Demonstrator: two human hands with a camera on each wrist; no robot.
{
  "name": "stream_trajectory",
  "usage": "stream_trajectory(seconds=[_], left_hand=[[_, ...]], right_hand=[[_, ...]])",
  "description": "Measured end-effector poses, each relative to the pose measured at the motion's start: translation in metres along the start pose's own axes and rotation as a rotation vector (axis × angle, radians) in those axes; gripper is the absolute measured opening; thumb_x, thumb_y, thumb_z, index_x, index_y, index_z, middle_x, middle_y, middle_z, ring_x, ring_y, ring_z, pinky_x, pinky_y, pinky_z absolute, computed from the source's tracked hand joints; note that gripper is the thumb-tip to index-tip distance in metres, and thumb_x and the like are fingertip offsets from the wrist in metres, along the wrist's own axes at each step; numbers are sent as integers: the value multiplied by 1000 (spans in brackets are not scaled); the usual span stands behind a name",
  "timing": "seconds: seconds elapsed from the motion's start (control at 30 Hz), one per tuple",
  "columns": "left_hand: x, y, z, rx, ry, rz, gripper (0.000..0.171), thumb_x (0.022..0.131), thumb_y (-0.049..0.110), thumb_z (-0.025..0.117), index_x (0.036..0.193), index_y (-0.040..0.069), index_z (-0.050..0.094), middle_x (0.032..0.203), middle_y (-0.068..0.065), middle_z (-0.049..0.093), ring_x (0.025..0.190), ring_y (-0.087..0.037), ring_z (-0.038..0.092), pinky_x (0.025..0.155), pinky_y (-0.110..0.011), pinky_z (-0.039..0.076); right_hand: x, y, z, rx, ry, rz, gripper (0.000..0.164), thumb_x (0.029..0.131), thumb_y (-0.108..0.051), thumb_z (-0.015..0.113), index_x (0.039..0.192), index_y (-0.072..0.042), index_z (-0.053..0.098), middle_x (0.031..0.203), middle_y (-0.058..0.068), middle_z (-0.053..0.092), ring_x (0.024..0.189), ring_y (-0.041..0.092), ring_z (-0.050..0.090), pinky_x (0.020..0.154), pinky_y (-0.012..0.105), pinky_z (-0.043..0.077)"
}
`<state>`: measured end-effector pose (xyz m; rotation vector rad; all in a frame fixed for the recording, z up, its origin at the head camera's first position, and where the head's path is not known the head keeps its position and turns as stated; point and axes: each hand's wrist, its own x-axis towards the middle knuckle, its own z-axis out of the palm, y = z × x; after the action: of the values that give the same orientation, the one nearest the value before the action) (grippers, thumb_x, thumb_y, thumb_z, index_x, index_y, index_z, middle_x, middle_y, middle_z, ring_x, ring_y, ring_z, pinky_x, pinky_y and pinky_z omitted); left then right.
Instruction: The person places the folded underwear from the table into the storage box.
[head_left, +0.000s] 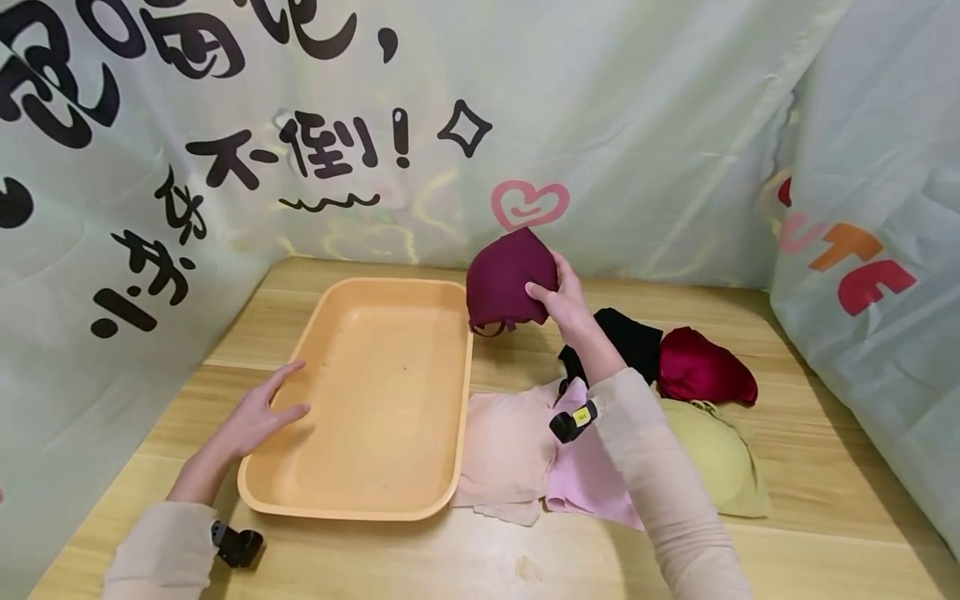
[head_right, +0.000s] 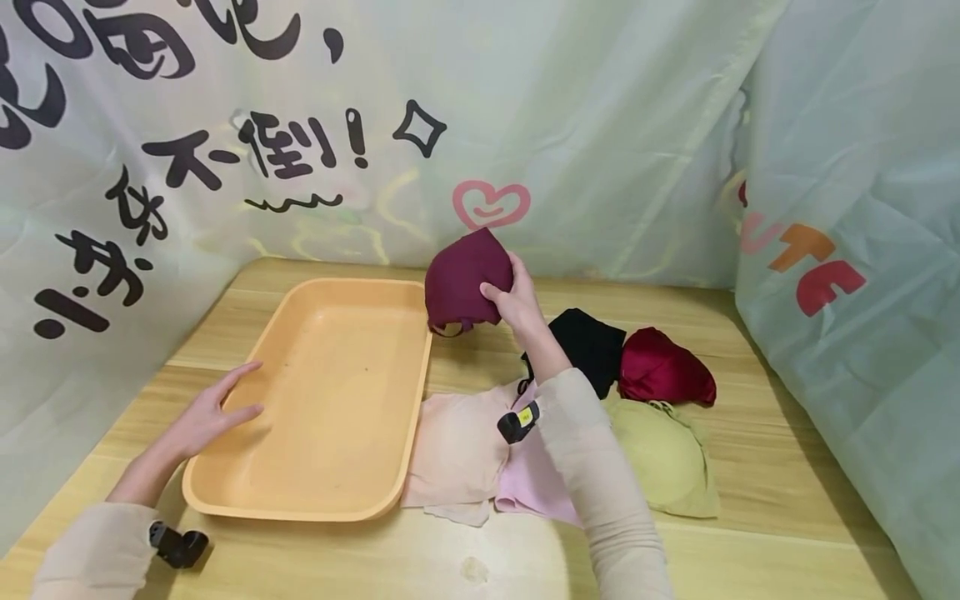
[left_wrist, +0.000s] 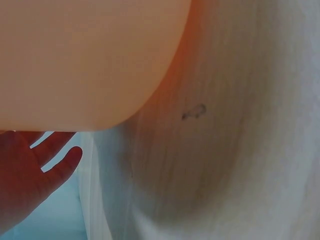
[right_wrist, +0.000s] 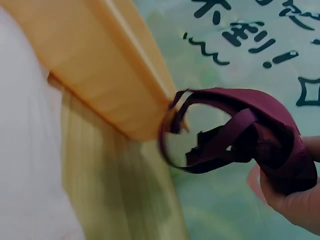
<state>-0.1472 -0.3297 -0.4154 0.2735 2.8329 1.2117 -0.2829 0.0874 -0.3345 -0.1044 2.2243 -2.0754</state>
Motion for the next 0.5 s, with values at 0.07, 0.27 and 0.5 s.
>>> stream_trajectory(seconds=[0.07, 0.27, 0.5], left_hand=[[0, 0, -1, 5, 5, -3, 69, 86, 19, 62, 142, 1, 25, 142, -32, 24, 127, -53, 20, 96, -67, 20], [0, 0, -2, 9, 7, -7, 69, 86, 19, 62, 142, 2, 25, 142, -31, 24, 128, -52, 20, 97, -67, 20], [1, 0, 0, -7, 1, -4, 70, 86, 19, 62, 142, 1, 24, 142, -31, 24, 128, -52, 19, 97, -67, 19]], right_hand=[[-1, -4, 5, 28, -6, -8, 66, 91, -2, 51, 146, -16, 17, 137, 15, 38, 118, 29, 46, 92, 38, 44], [-3, -4, 28, 89, -79, -11, 65, 90, -1, 51, 145, -14, 18, 133, 18, 39, 110, 29, 50, 79, 26, 49], [-3, 18, 61, 36, -131, -8, 63, 88, 1, 53, 142, -14, 27, 125, 20, 43, 105, 29, 52, 81, 32, 48]])
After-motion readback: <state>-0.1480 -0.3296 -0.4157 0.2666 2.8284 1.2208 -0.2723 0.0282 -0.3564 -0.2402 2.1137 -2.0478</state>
